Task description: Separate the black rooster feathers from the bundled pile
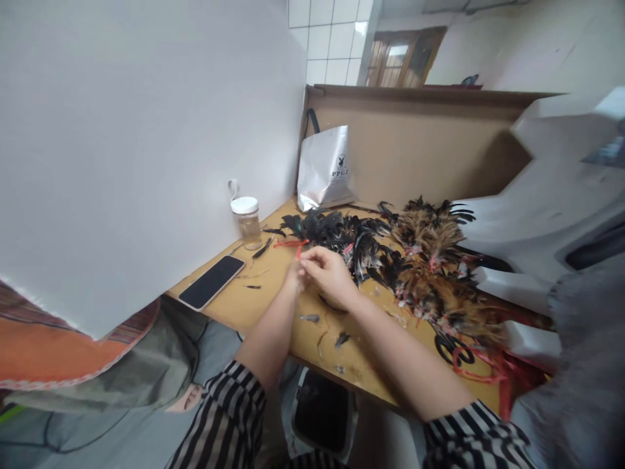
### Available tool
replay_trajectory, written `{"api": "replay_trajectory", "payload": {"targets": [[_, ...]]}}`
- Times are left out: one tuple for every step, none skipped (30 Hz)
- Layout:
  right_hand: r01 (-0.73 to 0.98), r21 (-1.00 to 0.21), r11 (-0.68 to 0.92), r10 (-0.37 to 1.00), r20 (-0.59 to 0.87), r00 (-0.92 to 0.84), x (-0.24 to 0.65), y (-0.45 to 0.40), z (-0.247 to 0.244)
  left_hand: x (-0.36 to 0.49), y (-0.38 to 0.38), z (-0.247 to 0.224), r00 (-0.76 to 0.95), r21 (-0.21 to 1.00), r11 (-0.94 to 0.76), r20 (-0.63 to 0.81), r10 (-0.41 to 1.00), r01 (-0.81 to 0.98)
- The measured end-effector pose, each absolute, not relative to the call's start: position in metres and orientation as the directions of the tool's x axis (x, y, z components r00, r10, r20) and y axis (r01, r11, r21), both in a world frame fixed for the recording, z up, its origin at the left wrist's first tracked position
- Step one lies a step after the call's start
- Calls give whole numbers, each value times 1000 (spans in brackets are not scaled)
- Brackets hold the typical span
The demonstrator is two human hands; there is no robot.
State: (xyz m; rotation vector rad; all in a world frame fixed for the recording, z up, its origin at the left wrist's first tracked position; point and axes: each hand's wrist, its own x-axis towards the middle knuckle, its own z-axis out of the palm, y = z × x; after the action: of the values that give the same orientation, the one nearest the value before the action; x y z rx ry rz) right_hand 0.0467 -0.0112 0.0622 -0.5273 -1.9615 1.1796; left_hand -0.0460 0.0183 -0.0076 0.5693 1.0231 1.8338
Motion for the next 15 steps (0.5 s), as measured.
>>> {"api": "replay_trajectory", "payload": {"targets": [[-86, -894, 439, 716, 406, -568, 60, -6, 58, -48, 17, -7, -419, 832, -206, -34, 907, -514], [-125, -903, 412, 743, 411, -528, 72, 0, 51, -50, 16, -7, -377, 819, -200, -22, 926, -537], [-147, -907, 395, 768, 414, -489, 82, 5, 44, -51, 15, -7, -303, 764, -204, 12, 953, -612], [-156, -905, 396, 792, 422, -441, 90, 10, 37, -52, 15, -6, -248, 712, -201, 39, 968, -673], [-152, -900, 410, 810, 435, -394, 96, 15, 30, -53, 14, -6, -212, 673, -185, 43, 976, -716], [-128, -889, 439, 817, 454, -355, 100, 19, 24, -53, 14, -6, -173, 651, -158, 41, 984, -743], [-94, -873, 478, 815, 481, -324, 103, 22, 19, -53, 13, -5, -135, 641, -131, 44, 990, -756], [-54, -851, 523, 803, 512, -305, 104, 25, 15, -52, 12, -5, -103, 640, -106, 43, 994, -761], [-13, -822, 569, 782, 546, -300, 106, 27, 13, -52, 12, -5, -74, 644, -84, 43, 996, -761], [21, -791, 612, 758, 578, -304, 107, 28, 12, -51, 11, -5, -50, 648, -67, 44, 998, -759], [46, -761, 647, 733, 605, -311, 107, 28, 12, -50, 10, -5, -30, 652, -54, 48, 998, -757], [63, -736, 674, 713, 626, -318, 108, 28, 12, -49, 10, -5, -11, 656, -44, 55, 998, -754], [75, -717, 693, 697, 639, -325, 108, 28, 12, -49, 9, -5, 8, 660, -36, 63, 998, -750], [86, -706, 703, 688, 646, -331, 109, 28, 12, -48, 9, -6, 23, 667, -31, 72, 997, -745], [98, -701, 706, 687, 645, -333, 108, 28, 12, -47, 9, -7, 33, 674, -29, 80, 996, -738]]}}
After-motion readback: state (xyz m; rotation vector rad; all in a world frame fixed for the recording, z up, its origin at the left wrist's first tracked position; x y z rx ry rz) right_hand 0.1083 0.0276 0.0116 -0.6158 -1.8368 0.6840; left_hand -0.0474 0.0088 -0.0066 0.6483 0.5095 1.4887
